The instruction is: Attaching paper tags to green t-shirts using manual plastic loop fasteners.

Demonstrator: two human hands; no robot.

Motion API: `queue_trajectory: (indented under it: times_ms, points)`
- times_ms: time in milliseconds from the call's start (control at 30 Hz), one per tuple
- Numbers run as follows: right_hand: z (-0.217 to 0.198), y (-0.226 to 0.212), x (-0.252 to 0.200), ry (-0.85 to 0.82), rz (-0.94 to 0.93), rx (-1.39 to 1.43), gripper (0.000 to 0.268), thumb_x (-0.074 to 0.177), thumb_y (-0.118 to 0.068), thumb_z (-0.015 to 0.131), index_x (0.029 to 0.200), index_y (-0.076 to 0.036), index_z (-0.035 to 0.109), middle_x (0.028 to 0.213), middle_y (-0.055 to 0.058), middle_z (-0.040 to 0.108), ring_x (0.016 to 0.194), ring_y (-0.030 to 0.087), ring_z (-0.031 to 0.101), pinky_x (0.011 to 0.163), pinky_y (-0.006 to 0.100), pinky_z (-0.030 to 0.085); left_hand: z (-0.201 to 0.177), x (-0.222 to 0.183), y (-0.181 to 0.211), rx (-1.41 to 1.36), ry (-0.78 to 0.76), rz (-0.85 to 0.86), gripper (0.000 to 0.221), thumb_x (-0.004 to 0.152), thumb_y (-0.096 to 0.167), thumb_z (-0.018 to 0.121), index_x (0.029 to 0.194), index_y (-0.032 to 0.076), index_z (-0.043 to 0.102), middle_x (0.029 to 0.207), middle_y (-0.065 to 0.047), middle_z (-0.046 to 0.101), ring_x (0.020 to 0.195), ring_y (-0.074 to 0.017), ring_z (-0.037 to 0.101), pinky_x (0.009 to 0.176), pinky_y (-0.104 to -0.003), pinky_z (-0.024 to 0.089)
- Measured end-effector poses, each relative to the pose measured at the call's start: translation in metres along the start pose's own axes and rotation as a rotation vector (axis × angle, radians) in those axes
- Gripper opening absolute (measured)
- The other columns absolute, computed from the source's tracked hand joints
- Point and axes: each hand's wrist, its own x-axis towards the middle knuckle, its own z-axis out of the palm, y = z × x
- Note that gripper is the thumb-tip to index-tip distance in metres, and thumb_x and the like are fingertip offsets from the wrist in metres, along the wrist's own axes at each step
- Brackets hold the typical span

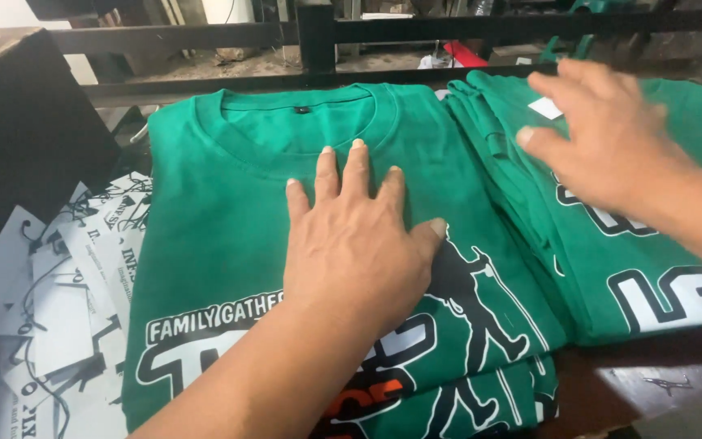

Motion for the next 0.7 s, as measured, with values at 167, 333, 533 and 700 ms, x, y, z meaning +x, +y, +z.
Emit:
queue_trajectory:
  times_ms: [167, 333, 533, 700]
  points:
    - [0.018, 0.006, -0.011, -0.058, 0.085, 0.079, 0.063, 0.098, -0.04, 0.045, 0.156, -0.015, 0.047, 0.159, 0.015, 0.042, 0.123, 0.039, 0.048, 0.103, 0.063, 0.033, 0.002, -0.012, 0.006, -0.034, 0.048, 0.047, 0.066, 0.097, 0.059, 0.05, 0.145, 0.014, 0.05, 0.165, -0.022, 0.025, 0.154, -0.0484, 0.011, 0.117, -0.07, 0.01]
    - [0.027, 0.073, -0.014, 0.252, 0.087, 0.151, 0.058, 0.096, -0.019, 0.065, 0.151, -0.001, 0.06, 0.147, 0.023, 0.051, 0.084, 0.037, 0.063, 0.091, 0.05, 0.044, 0.013, -0.021, 0.056, -0.188, 0.018, 0.24, 0.068, 0.095, 0.055, 0.054, 0.149, 0.014, 0.047, 0.162, -0.024, 0.029, 0.152, -0.0471, 0.016, 0.114, -0.071, 0.012]
    - [-0.001, 0.111, -0.043, 0.172, 0.202, 0.03, 0.08, 0.087, -0.031, 0.069, 0.155, 0.005, 0.047, 0.148, 0.033, 0.048, 0.139, 0.044, 0.041, 0.11, 0.054, 0.031, 0.044, -0.011, 0.089, -0.267, 0.159, 0.463, 0.069, 0.091, 0.056, 0.049, 0.144, 0.012, 0.051, 0.154, -0.024, 0.043, 0.146, -0.0501, 0.029, 0.109, -0.068, 0.023]
    - [-0.037, 0.109, -0.065, -0.196, 0.663, -0.046, 0.088, 0.088, -0.061, 0.046, 0.165, -0.02, 0.03, 0.162, 0.02, 0.039, 0.149, 0.042, 0.036, 0.113, 0.06, 0.033, 0.054, 0.006, 0.103, -0.24, 0.091, 0.489, 0.073, 0.094, 0.059, 0.047, 0.15, 0.011, 0.046, 0.158, -0.025, 0.036, 0.15, -0.0491, 0.022, 0.115, -0.066, 0.019]
